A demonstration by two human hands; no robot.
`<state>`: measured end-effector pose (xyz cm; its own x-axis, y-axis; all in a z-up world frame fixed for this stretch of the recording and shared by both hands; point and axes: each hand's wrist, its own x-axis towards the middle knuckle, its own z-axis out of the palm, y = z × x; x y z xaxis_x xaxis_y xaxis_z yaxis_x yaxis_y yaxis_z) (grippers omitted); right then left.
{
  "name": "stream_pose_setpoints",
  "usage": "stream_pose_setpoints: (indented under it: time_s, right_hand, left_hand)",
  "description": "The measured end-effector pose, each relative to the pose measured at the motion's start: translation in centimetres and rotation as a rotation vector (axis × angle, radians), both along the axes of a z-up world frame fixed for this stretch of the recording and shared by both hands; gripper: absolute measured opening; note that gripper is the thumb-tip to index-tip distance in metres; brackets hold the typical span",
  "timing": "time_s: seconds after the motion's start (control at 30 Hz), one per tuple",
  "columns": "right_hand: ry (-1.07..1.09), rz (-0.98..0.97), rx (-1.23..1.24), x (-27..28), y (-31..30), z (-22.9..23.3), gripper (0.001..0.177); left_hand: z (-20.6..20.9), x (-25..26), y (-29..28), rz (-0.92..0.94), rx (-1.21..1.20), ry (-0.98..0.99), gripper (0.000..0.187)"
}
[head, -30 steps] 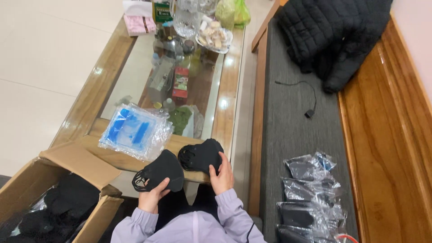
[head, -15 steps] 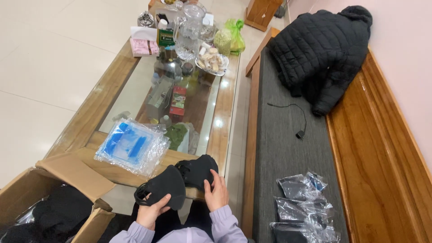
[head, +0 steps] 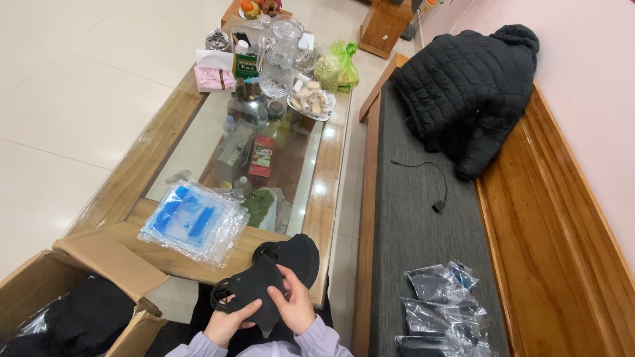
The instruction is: Packaging black face masks into individual plastic bags
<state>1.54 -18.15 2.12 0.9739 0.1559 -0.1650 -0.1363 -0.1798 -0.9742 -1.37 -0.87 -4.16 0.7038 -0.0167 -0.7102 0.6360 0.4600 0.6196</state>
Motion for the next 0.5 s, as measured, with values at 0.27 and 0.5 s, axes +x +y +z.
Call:
stream_pose_setpoints:
  time_s: [0.27,0.5]
  right_hand:
    - [0.0,-0.079,-0.194,0.1,0.2,3.9,0.045]
    - [-0.302,-0.151,-0.289,0.1,0.3,4.6,0.02]
  left_hand:
    - [-1.1,0.1,0.2,-0.198,0.24,-0.089,0.034]
    - [-2.2,-0.1,0.2,-0.282,0.316,-0.156,0.021]
